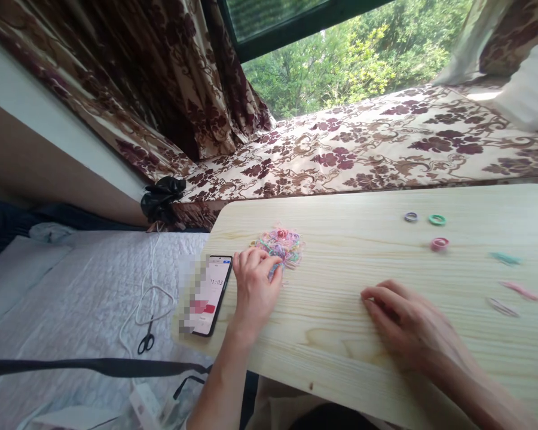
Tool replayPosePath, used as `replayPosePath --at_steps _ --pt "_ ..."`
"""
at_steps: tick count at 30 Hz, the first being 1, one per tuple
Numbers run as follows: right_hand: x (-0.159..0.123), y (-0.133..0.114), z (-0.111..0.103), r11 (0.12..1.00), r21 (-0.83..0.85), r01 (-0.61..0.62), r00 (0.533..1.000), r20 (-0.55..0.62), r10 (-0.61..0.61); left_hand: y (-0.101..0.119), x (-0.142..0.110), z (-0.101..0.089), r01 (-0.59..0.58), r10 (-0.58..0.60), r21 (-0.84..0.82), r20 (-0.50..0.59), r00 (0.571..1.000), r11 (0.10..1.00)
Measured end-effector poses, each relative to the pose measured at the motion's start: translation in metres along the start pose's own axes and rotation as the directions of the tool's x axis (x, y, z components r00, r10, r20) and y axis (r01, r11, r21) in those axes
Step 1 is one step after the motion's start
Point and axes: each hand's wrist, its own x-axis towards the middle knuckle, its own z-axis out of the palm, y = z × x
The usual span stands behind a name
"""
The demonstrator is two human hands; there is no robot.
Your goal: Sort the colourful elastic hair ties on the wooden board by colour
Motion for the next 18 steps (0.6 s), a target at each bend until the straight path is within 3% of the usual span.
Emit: replayPosePath --at_steps 10,18 --pt "0.0 -0.003 -0.001 1.0 -0.022 -0.009 1.0 0.014 0.009 0.001 0.018 0.015 0.039 -0.027 0.096 -0.126 0.992 0.995" --pt "0.0 -0.005 -0.002 0.999 -0.028 -0.016 1.0 0.008 0.016 0.004 0.013 0.017 -0.022 0.022 0.073 -0.004 1.0 0.997"
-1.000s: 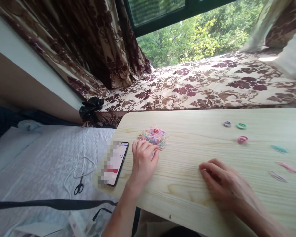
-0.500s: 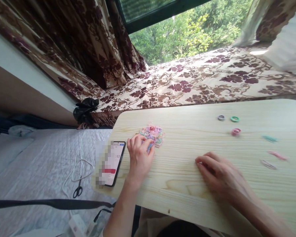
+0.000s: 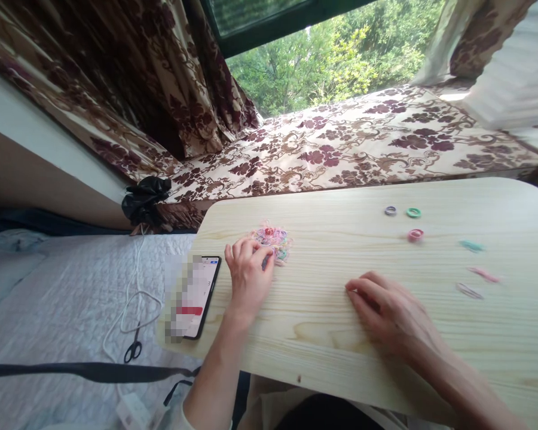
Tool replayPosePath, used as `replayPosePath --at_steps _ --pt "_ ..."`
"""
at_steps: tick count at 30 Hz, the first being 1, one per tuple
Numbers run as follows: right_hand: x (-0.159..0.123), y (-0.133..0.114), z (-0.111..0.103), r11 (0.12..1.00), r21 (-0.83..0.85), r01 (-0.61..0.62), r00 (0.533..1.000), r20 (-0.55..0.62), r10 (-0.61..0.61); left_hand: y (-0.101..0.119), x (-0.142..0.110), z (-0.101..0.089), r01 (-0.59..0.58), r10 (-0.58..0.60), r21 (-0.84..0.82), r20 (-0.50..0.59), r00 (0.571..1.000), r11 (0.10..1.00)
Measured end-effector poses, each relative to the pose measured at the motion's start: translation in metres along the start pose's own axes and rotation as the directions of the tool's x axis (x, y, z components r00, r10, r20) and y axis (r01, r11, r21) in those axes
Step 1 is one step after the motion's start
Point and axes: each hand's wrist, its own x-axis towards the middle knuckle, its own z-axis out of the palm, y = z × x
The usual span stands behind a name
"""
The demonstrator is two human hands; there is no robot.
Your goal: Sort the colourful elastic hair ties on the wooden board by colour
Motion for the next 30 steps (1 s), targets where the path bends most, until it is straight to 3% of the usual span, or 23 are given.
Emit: replayPosePath --at_steps 5,11,21,30 --pt "-0.001 0.001 0.001 1.0 0.007 0.002 1.0 -0.007 -0.002 -0.001 -0.012 -0.011 -0.075 0.079 -0.069 0.06 0.995 0.995" --pt "0.0 0.001 0.001 1.0 -0.003 0.002 1.0 -0.01 -0.002 -0.004 -0.018 -0.022 -0.046 0.047 -0.117 0.009 0.999 0.992" --pt "0.001 0.0 0.0 1.0 -0.022 0.001 1.0 0.005 -0.001 -0.006 -0.023 -0.023 -0.053 0.055 -0.102 0.012 0.998 0.993" --pt "0.001 0.001 0.002 1.0 -0.024 0.005 1.0 0.002 -0.005 -0.004 -0.026 -0.022 -0.096 0.095 0.0 0.142 0.985 0.995"
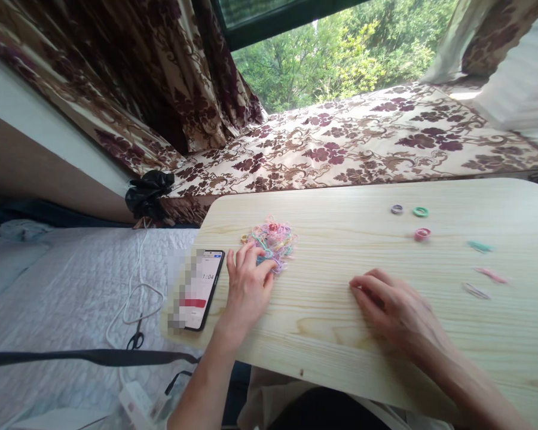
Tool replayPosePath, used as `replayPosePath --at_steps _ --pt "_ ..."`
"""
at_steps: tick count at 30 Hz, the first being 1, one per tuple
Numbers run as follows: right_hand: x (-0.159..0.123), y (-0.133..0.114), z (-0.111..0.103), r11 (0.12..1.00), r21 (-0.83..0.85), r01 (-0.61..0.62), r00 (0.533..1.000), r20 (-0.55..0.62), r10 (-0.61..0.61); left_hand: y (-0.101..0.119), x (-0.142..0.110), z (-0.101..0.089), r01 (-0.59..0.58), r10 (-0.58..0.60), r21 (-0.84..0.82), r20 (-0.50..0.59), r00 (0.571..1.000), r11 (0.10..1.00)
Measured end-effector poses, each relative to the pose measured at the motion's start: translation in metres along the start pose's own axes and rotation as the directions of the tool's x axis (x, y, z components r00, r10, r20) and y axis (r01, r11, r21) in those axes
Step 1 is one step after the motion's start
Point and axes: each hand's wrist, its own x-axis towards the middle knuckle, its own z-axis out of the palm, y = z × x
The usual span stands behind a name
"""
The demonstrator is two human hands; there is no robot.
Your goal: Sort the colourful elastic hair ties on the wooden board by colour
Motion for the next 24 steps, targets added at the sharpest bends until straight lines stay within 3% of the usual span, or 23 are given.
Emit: replayPosePath --at_steps 4,9,18,24 --pt "-0.001 0.0 0.001 1.0 0.003 0.001 1.0 -0.008 -0.001 0.001 0.004 0.003 0.019 -0.021 -0.023 -0.052 0.998 1.0" --pt "0.0 -0.002 -0.002 1.0 0.007 -0.01 1.0 0.002 0.01 0.005 0.007 0.002 0.039 -0.059 -0.165 -0.12 0.991 0.986" --pt "-0.001 -0.001 -0.001 1.0 0.004 -0.016 1.0 0.006 0.016 0.012 0.006 0.005 0.086 -0.124 -0.291 -0.115 0.986 0.953" --pt "0.0 0.0 -0.001 1.0 -0.001 -0.021 1.0 0.007 0.021 0.015 0.005 0.003 0.156 -0.196 -0.534 -0.019 0.98 0.831"
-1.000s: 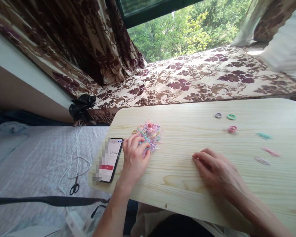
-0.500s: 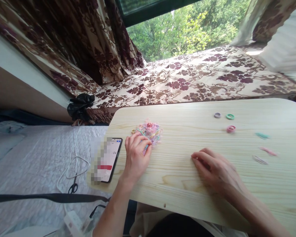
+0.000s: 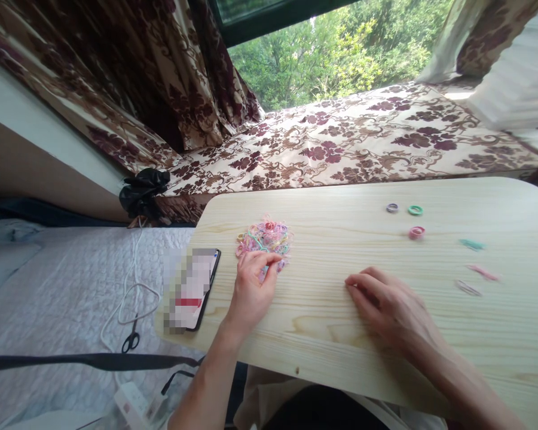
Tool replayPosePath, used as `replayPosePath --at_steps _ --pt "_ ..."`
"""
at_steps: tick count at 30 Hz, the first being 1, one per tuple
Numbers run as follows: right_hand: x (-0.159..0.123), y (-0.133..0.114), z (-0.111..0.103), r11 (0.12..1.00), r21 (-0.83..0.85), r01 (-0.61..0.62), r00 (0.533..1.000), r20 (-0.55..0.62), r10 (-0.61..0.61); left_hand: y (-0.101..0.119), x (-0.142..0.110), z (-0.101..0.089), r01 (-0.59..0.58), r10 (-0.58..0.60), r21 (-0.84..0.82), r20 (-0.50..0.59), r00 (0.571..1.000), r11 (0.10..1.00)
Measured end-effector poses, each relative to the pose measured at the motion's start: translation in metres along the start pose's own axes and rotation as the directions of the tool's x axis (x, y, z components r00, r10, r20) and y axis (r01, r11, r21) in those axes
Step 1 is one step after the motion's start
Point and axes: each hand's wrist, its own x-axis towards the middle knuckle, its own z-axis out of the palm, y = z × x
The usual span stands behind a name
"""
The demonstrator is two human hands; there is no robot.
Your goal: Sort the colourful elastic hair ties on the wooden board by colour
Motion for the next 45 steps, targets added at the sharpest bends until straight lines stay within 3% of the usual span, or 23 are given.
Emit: replayPosePath --at_steps 4,9,14,26,29,33,38,45 --pt "0.002 -0.003 -0.002 0.997 0.071 -0.017 0.999 0.033 0.015 0.007 -0.003 0.003 0.057 -0.047 -0.153 0.066 0.997 0.987" --pt "0.007 -0.019 0.0 0.958 0.285 -0.041 0.997 0.079 0.019 0.02 -0.006 0.012 -0.014 0.026 -0.126 0.094 0.995 0.992" --pt "0.012 -0.036 0.0 0.906 0.417 -0.07 0.992 0.127 0.018 0.036 -0.01 0.019 -0.028 0.068 -0.188 0.208 0.976 0.982" --pt "0.006 -0.032 0.0 0.862 0.494 -0.114 0.988 0.146 0.047 0.045 -0.014 0.028 0.109 -0.027 -0.247 0.315 0.949 0.963" --pt "0.007 -0.031 -0.002 0.878 0.462 -0.126 0.981 0.19 0.041 0.044 -0.014 0.03 0.09 -0.011 -0.239 0.313 0.95 0.967" --pt "0.009 -0.02 -0.01 0.952 0.247 -0.182 0.967 0.219 0.128 0.037 -0.012 0.029 -0.043 0.075 -0.159 0.201 0.977 0.986" --pt "0.004 -0.002 -0.019 0.972 0.032 -0.234 0.965 0.131 0.228 0.024 -0.01 0.022 -0.119 0.125 -0.057 0.114 0.986 0.991" --pt "-0.004 -0.003 -0.016 0.999 0.033 0.022 0.988 0.152 -0.026 0.02 -0.011 0.02 -0.149 0.148 0.003 0.099 0.984 0.989"
